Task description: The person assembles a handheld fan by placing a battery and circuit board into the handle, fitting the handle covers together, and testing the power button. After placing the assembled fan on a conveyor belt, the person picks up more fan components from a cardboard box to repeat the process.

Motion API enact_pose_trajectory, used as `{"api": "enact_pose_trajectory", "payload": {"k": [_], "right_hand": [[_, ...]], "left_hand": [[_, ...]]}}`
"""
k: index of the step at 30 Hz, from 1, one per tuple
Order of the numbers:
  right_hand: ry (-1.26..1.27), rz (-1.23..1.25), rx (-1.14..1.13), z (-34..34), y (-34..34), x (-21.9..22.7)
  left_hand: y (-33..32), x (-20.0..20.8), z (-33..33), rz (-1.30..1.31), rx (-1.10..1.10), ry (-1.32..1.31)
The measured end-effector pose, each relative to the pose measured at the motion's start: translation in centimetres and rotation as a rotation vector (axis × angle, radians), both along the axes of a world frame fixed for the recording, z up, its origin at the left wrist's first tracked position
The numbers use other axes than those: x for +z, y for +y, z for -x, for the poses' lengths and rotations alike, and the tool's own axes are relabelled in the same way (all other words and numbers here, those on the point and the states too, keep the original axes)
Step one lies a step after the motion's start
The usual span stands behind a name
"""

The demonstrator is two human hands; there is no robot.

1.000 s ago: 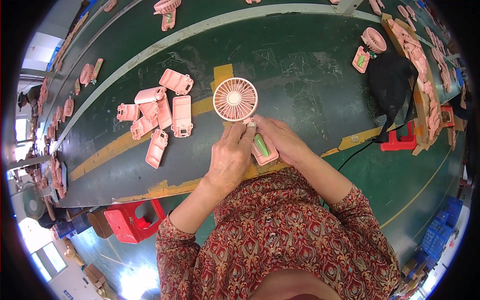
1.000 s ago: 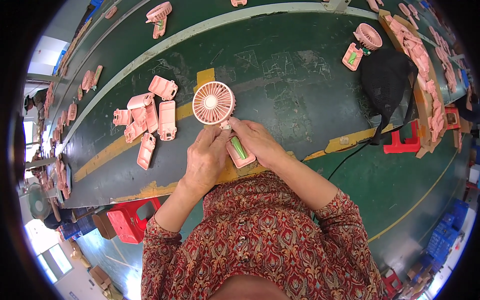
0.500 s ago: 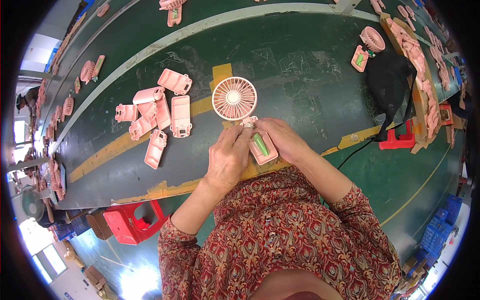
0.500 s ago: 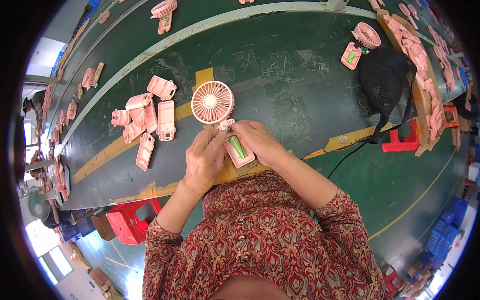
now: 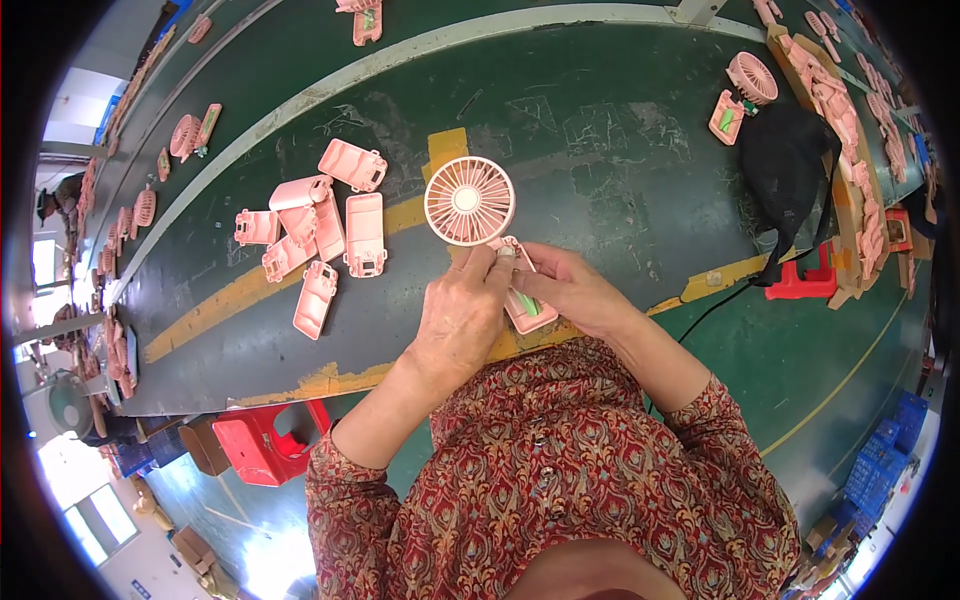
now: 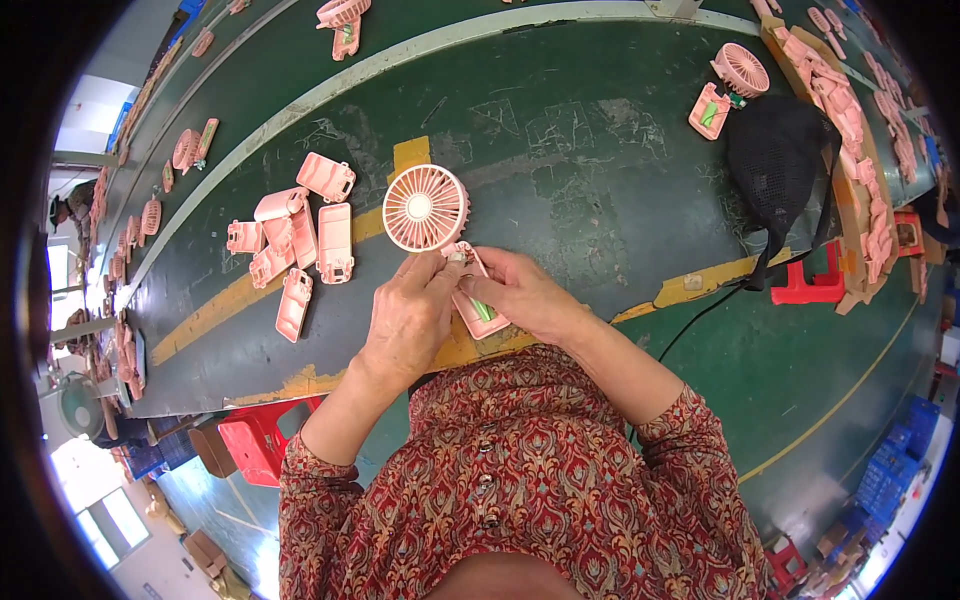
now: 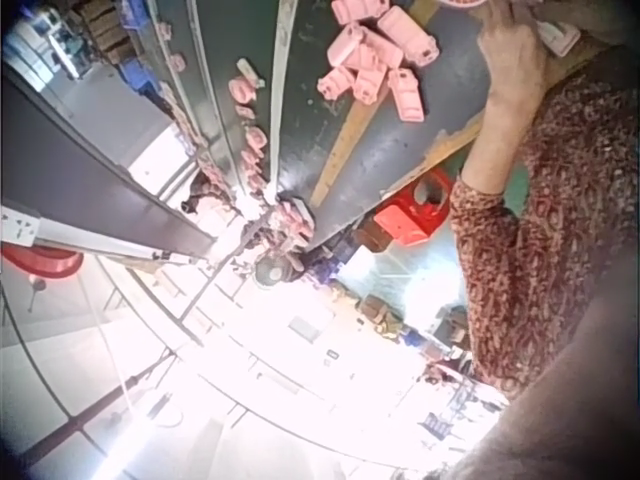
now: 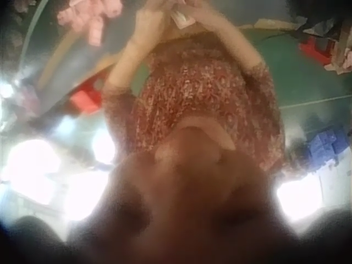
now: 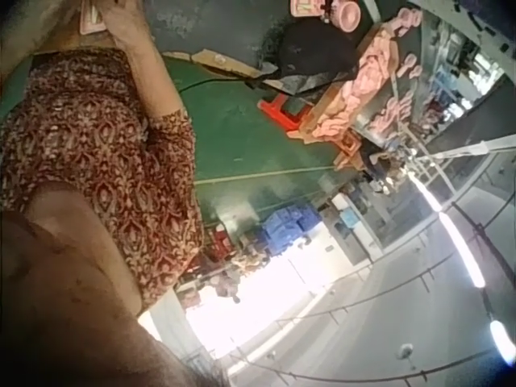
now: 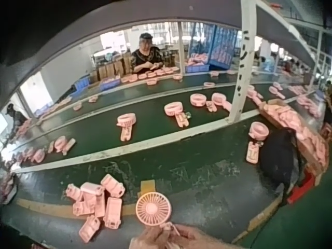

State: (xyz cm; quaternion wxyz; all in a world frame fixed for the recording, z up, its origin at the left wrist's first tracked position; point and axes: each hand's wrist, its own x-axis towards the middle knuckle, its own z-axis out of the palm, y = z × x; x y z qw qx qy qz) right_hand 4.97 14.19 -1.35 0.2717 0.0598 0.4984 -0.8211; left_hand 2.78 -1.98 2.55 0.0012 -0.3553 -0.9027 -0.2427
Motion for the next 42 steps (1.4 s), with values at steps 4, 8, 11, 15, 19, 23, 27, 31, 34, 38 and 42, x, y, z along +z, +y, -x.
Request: {"api": "enact_pose_trajectory", "payload": {"k": [4, 8, 11, 15, 19, 23, 27, 31, 34, 38, 42], "right_hand": [[0.001, 0.001, -0.006, 0.1, -0.1, 0.3], [-0.031, 0.047, -0.036, 0.2, -0.3, -0.4], [-0.042, 0.075, -0.039, 0.0, -0.2, -0.3], [-0.024, 0.036, -0.02, 0.4, -0.1, 0.0], [-0.023, 0.034, -0.021, 0.4, 0.0, -0.4], [-0.046, 0.08, -0.024, 0.4, -0.1, -0.4], [-0.083, 0.107, -0.043, 0.4, -0.1, -0.3], [-0.082, 0.069, -0.045, 0.3, -0.3, -0.4], [-0.068, 0.043, -0.046, 0.2, -0.4, -0.7], [-0.042, 0.023, -0.069, 0.1, -0.5, -0.6], [-0.016, 0.005, 0.004, 0.1, -0.3, -0.2]], "left_hand": [[-0.2, 0.2, 0.5, 0.007, -0.04, -0.063], [0.2, -0.3, 0.2, -0.018, 0.024, -0.026], [0.2, 0.2, 0.2, -0.02, 0.04, -0.053], [-0.3, 0.0, 0.6, -0.136, 0.064, -0.086], [-0.2, -0.4, 0.5, -0.171, 0.11, -0.041], [-0.8, -1.0, 0.4, -0.22, 0.051, 0.009], [-1.4, -1.8, 0.6, -0.249, -0.003, 0.051], [-1.2, -1.7, 0.3, -0.236, 0.033, 0.03], [-0.9, -1.1, 0.2, -0.196, 0.025, 0.037], [-0.3, -0.4, 0.1, -0.068, 0.021, 0.034], [-0.1, 0.0, 0.1, 0.02, 0.016, 0.021]]}}
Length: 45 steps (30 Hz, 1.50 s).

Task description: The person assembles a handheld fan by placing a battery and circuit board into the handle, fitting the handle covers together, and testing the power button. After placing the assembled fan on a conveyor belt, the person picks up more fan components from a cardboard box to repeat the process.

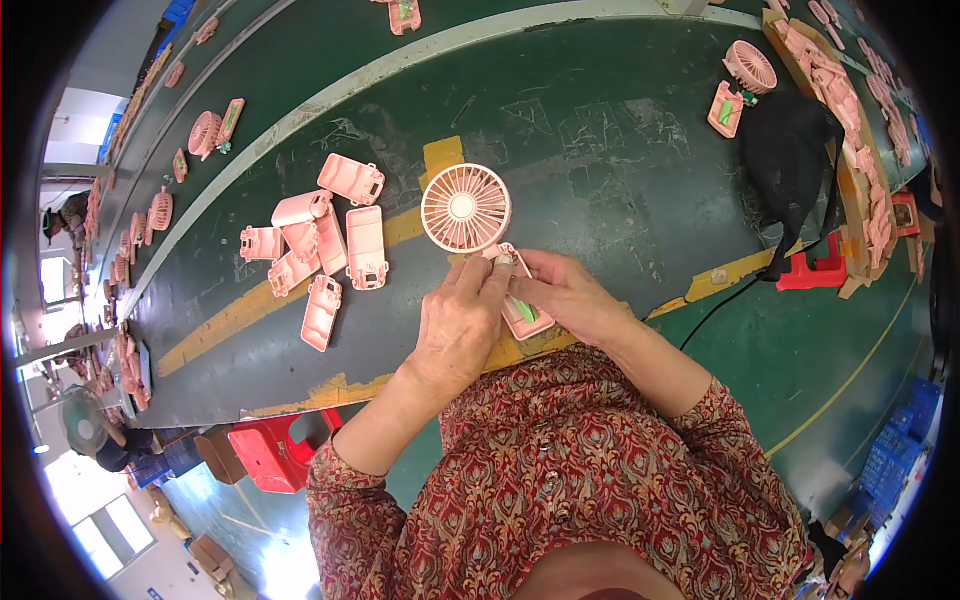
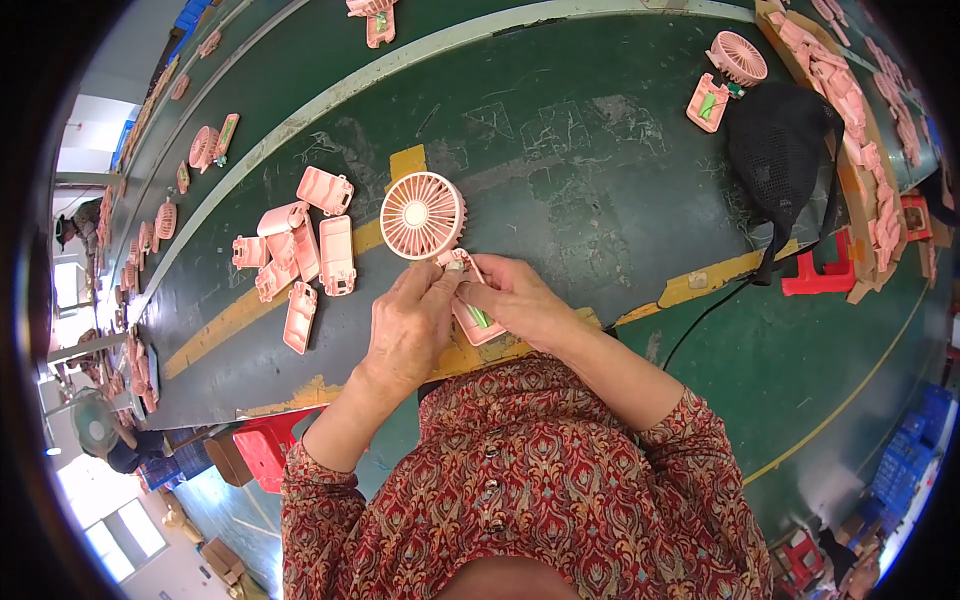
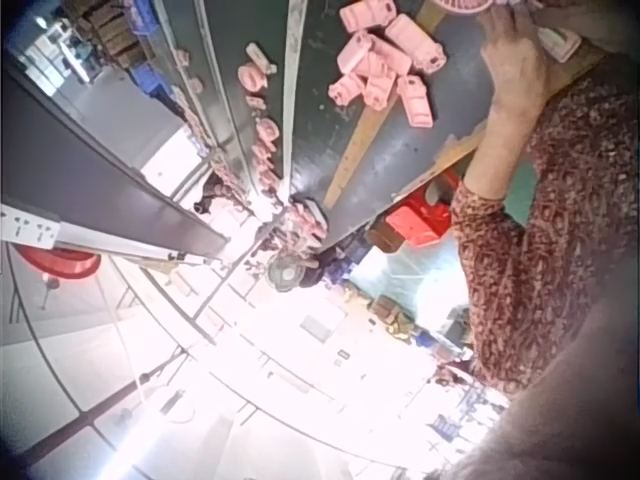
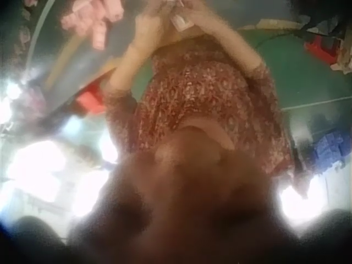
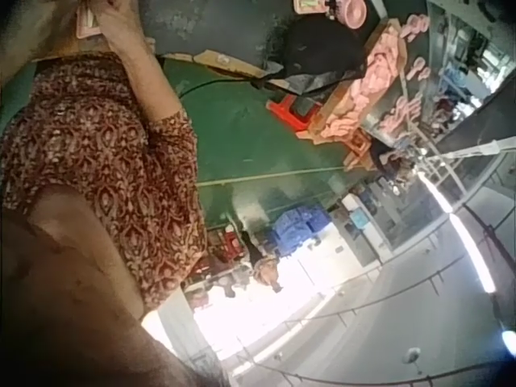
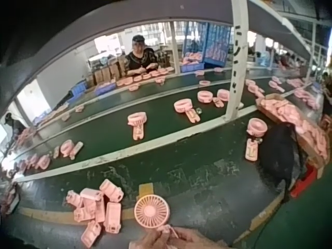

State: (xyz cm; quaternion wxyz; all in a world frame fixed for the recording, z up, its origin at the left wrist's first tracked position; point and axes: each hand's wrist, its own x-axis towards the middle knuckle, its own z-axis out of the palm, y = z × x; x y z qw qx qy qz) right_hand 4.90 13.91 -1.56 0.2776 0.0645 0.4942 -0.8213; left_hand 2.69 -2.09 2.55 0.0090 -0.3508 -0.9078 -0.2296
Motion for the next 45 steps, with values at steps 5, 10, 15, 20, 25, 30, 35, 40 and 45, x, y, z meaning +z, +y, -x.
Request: {"api": "enact_pose_trajectory", "payload": {"k": [5, 10, 15, 20, 25, 30, 35, 40, 45], "right_hand": [[0.026, -0.082, 0.031, 0.0, 0.1, -0.2], [-0.006, -0.049, -0.07, -0.1, -0.5, 0.4], [0.018, -0.051, -0.059, -0.1, -0.3, 0.0], [0.028, -0.018, -0.005, -0.1, 0.0, -0.5], [0.041, -0.055, 0.01, 0.0, -0.1, -0.8], [0.066, -0.124, -0.058, 0.1, -0.4, 0.3], [0.016, 0.012, -0.054, 0.2, -0.4, 0.1], [-0.023, 0.049, 0.005, 0.3, 0.0, 0.1], [-0.015, 0.016, -0.029, 0.2, -0.1, 0.4]], "left_hand": [[-0.3, 0.3, 1.2, -0.038, -0.043, -0.085], [-0.5, 0.9, 1.7, -0.181, -0.016, -0.17], [-0.5, 0.9, 2.1, -0.083, -0.009, -0.192], [0.2, 0.9, 2.4, -0.048, 0.014, -0.136], [0.9, 0.8, 3.0, -0.002, -0.041, -0.096], [1.0, 0.6, 2.9, 0.018, -0.036, -0.09], [-0.2, 0.3, 2.3, -0.147, -0.001, -0.198], [-1.9, 0.6, 1.2, -0.312, 0.204, -0.245], [-1.4, -0.6, 0.8, -0.368, 0.144, -0.269]]}}
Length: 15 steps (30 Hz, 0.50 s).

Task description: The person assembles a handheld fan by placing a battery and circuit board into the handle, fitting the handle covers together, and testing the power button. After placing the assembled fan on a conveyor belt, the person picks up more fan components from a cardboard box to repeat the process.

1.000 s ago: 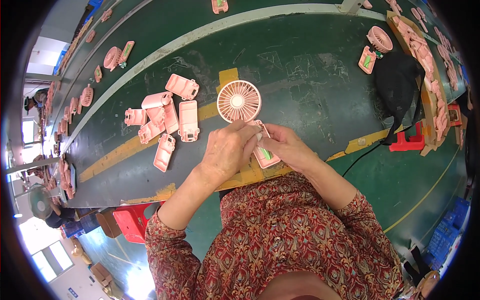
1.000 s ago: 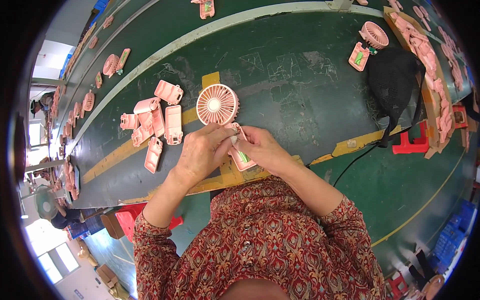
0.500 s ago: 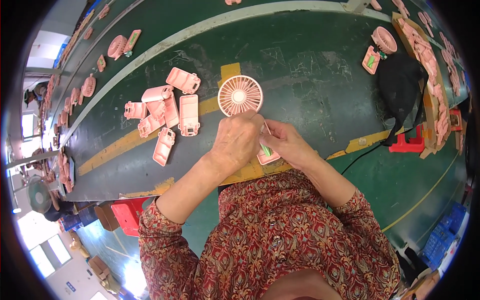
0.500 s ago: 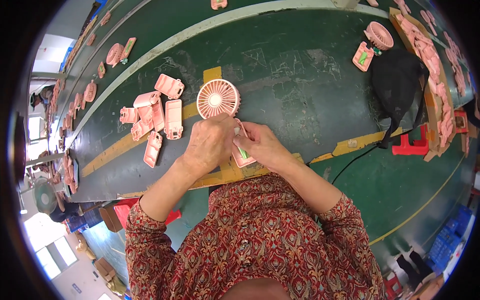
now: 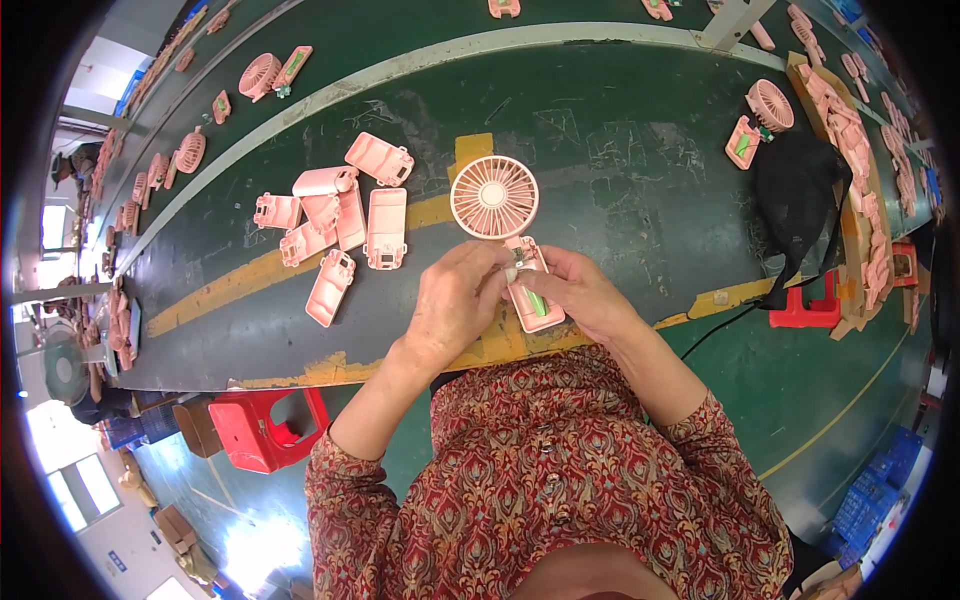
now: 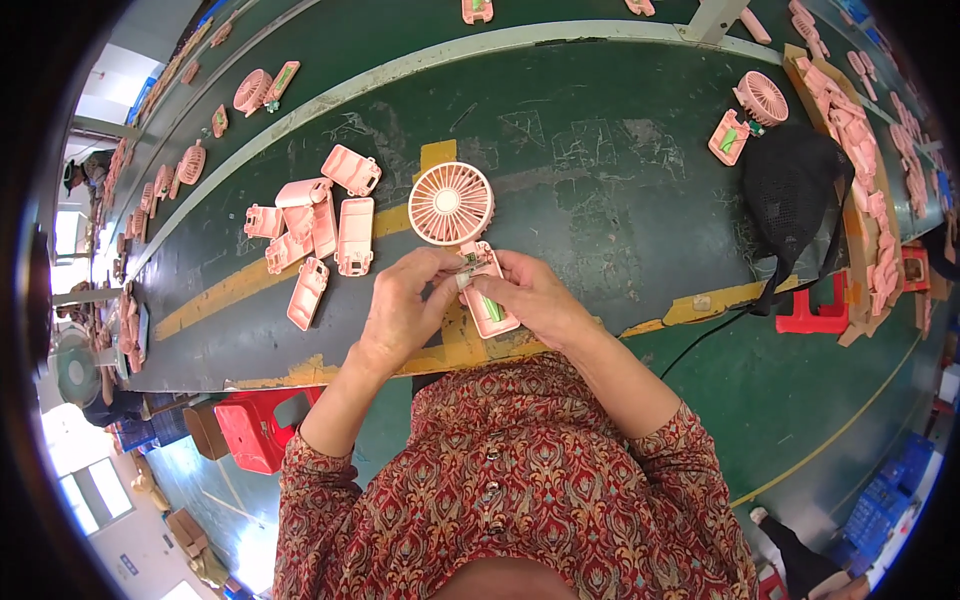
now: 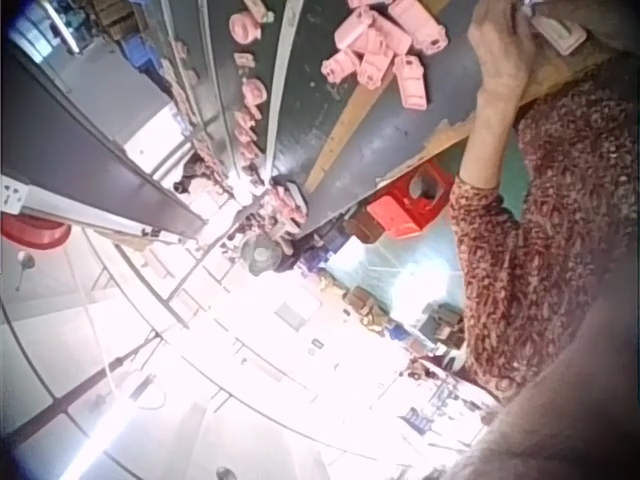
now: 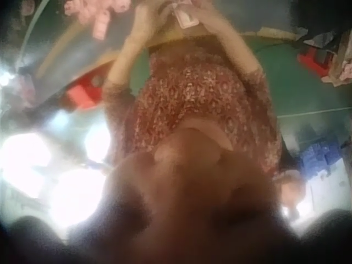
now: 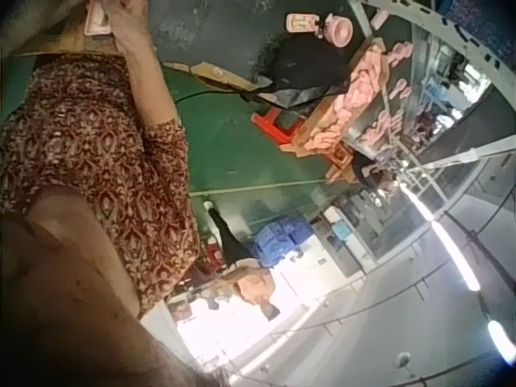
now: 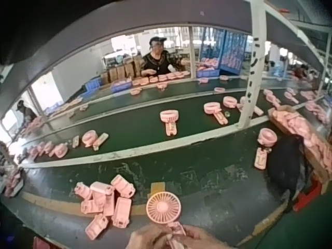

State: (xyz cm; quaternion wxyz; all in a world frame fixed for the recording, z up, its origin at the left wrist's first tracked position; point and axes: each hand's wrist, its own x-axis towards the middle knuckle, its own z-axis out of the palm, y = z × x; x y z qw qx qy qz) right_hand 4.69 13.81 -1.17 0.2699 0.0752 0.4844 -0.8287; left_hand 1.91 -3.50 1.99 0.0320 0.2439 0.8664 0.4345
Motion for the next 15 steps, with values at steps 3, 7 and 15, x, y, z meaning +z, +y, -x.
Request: {"api": "enact_pose_trajectory", "payload": {"k": [3, 7, 15], "right_hand": [[0.02, -0.053, 0.007, 0.01, -0.16, -0.36], [0.031, -0.056, 0.009, 0.01, -0.09, -0.32], [0.031, -0.036, 0.011, 0.05, -0.18, -0.44]], "left_hand": [[0.1, -0.42, 0.1, 0.06, -0.017, 0.112], [0.72, -0.43, -0.08, 0.081, -0.024, 0.19], [0.33, -1.09, 0.53, -0.015, -0.069, 0.208]]}}
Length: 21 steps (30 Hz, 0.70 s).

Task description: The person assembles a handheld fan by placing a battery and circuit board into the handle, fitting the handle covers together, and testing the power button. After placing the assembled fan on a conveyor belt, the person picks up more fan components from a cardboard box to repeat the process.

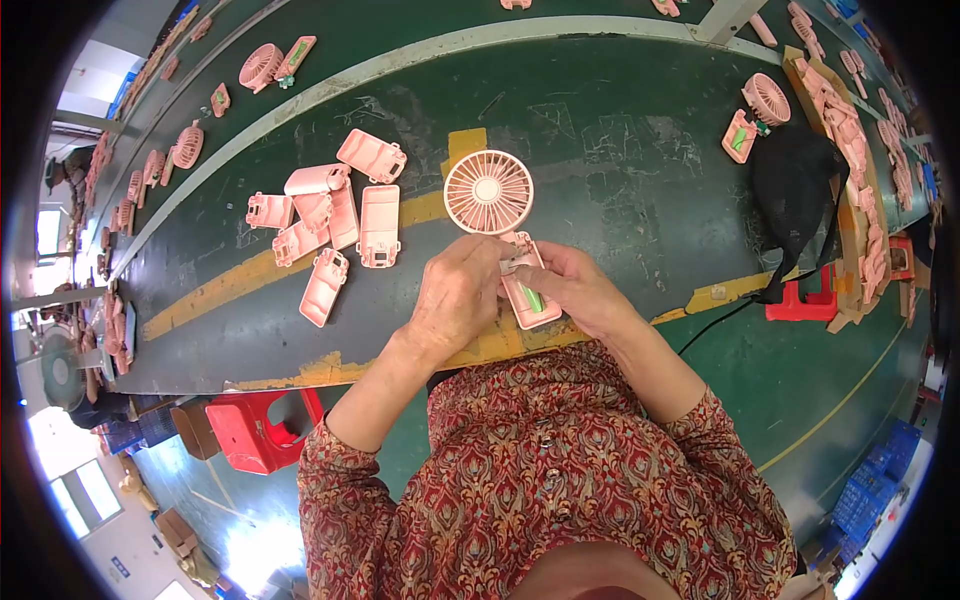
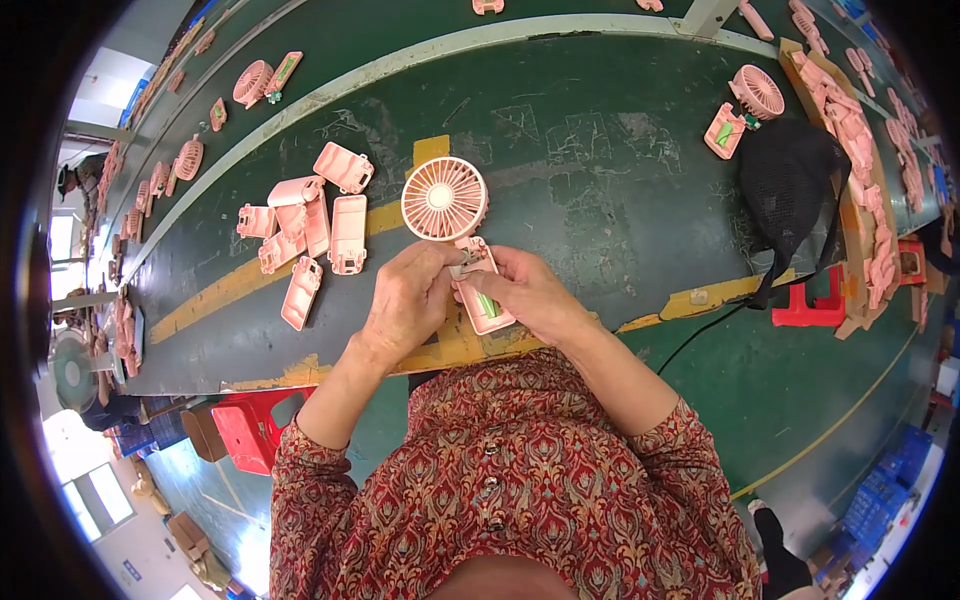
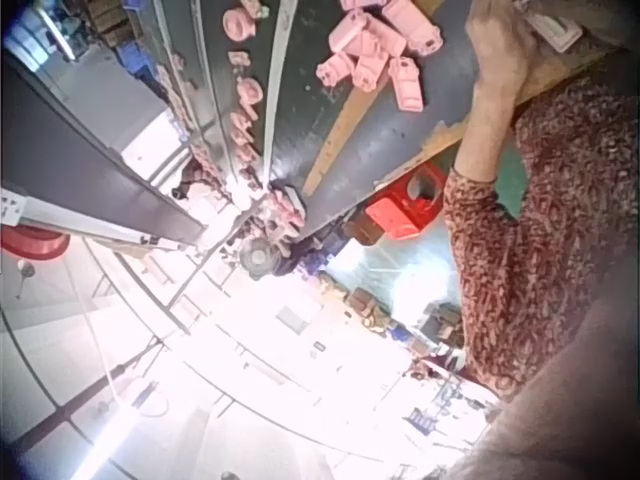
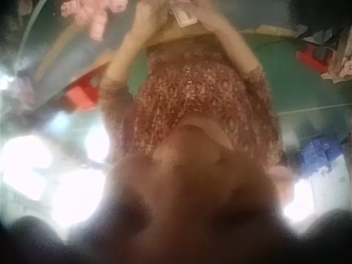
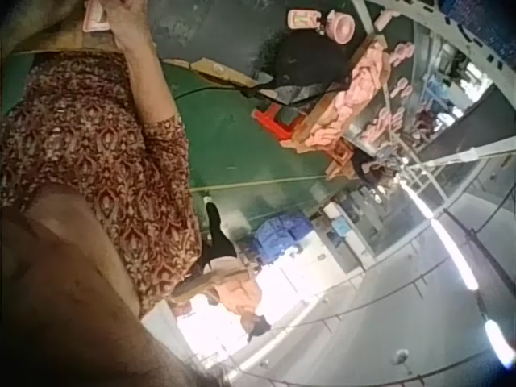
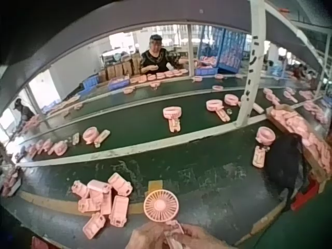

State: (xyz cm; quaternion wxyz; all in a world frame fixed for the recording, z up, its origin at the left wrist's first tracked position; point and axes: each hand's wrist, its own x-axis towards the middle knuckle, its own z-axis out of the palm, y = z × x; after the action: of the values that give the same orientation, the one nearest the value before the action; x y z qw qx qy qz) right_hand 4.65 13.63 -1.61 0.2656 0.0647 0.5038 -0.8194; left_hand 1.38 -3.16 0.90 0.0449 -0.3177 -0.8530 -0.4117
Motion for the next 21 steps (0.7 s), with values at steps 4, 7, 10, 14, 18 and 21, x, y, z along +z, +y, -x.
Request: {"api": "enact_pose_trajectory", "payload": {"k": [4, 7, 10, 14, 18, 21], "right_hand": [[-0.01, 0.004, -0.01, 0.0, 0.1, 0.2], [0.0, 0.013, -0.03, 0.0, 0.1, 0.1], [-0.022, -0.014, -0.008, 0.2, 0.2, -0.3], [-0.038, 0.03, -0.017, -0.1, 0.1, 0.1], [-0.05, 0.027, -0.01, 0.1, 0.2, 0.2], [-0.065, 0.055, -0.031, 0.0, 0.0, 0.3]], "left_hand": [[0.5, 0.9, 0.0, 0.084, -0.009, -0.012], [0.8, 0.9, -0.2, 0.064, -0.025, 0.069], [-0.1, -0.1, 0.1, -0.016, 0.078, -0.071], [-0.3, 0.2, -0.6, -0.065, 0.111, -0.128], [-0.8, 0.3, -0.6, -0.055, 0.111, -0.142], [-0.9, 0.2, -0.8, -0.038, 0.075, -0.069]]}}
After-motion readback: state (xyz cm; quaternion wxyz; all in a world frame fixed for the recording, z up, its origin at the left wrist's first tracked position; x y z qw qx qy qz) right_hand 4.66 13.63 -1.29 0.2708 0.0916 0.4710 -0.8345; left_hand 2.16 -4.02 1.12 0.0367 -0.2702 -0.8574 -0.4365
